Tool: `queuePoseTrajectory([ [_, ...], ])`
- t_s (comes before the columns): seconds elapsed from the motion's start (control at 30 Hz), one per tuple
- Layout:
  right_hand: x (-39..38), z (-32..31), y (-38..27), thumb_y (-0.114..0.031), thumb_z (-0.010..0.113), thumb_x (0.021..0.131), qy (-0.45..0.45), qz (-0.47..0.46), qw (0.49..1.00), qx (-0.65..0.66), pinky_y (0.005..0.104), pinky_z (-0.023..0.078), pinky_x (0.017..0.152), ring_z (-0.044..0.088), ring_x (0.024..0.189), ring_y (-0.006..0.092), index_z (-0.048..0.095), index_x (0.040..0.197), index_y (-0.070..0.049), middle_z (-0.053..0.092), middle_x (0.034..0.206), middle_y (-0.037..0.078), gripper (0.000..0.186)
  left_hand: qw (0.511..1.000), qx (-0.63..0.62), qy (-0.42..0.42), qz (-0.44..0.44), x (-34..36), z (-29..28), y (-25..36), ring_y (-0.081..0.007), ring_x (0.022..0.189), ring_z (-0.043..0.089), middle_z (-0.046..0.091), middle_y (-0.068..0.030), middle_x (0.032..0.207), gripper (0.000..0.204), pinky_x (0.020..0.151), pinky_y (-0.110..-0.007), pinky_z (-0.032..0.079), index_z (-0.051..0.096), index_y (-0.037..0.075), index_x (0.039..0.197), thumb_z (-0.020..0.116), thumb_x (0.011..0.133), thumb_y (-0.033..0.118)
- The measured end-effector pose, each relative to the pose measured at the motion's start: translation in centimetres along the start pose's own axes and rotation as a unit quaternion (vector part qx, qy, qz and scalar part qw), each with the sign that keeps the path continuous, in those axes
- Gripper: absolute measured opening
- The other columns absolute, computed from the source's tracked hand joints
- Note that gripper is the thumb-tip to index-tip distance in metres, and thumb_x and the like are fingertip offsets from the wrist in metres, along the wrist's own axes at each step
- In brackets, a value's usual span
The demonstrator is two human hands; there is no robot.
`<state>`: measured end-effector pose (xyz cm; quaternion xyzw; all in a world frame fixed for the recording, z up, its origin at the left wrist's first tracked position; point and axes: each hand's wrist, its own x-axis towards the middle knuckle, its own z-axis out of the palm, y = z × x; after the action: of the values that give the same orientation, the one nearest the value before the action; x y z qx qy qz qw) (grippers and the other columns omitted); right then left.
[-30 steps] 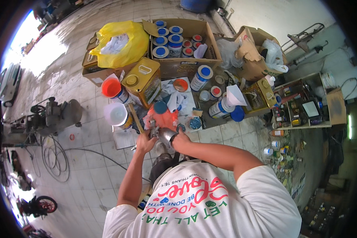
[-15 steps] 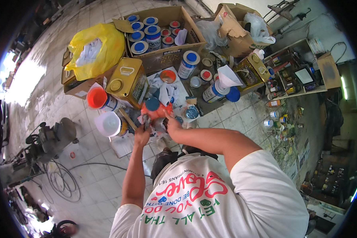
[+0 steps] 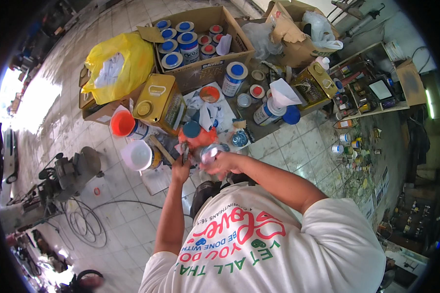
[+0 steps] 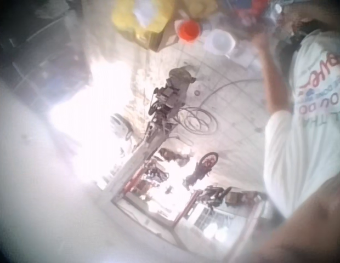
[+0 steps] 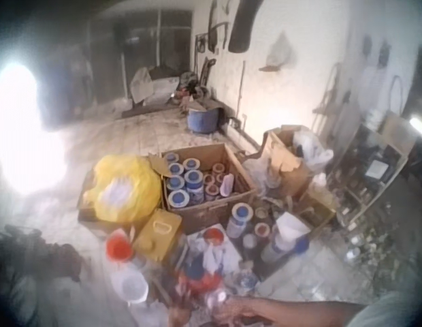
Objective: The person uses a spray gun to apply blue paint to a car hood that is masked with newspaper and tape. After painting, the person walks to a workbench, pours paint into the spray gun cup, and cleans the nozzle with a cloth.
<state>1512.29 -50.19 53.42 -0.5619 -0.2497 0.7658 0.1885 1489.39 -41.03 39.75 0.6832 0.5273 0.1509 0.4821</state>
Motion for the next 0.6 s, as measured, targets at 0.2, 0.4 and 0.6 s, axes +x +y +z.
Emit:
queuePoseTrajectory([
  [0.2,2.3,0.9,-0.5,-0.045,0.071,0.088,0.088,-0.078,0.566,-0.816,0.0643,0.029,0.117,0.061,0.126,0.0369,0.078,0.116,-0.015,0.065,0.136,0.011,0.041,0.997,0.04,-0.017,0.068,0.3,-0.8,-1.1,-0.0454,0.098,0.068,0.07,-0.0283,0.099,0.043,0.086,-0.048,0.051,0.068,0.001,0.118,0.063,0.088,0.031],
  [0.4,9.1,0.1,2.3,-0.028,0.072,0.087,0.108,0.133,0.672,-0.72,0.0554,0.045,0.097,0.066,0.105,0.0274,0.075,0.111,-0.007,0.073,0.11,0.008,0.032,0.997,0.067,-0.047,0.014,1.6,-0.4,0.9,-0.0465,0.098,0.067,0.07,-0.0284,0.099,0.041,0.086,-0.048,0.051,0.069,-0.001,0.114,0.062,0.086,0.03],
  [0.6,6.1,0.1,-1.7,-0.047,0.088,0.079,-0.011,0.111,0.984,-0.141,0.0297,0.054,0.054,0.061,0.063,0.0135,0.065,0.105,-0.009,0.063,0.086,0.002,0.051,1.0,0.002,0.002,0.009,0.5,-0.8,0.2,-0.0459,0.1,0.067,0.07,-0.0288,0.1,0.039,0.087,-0.048,0.051,0.069,-0.001,0.111,0.062,0.087,0.029],
])
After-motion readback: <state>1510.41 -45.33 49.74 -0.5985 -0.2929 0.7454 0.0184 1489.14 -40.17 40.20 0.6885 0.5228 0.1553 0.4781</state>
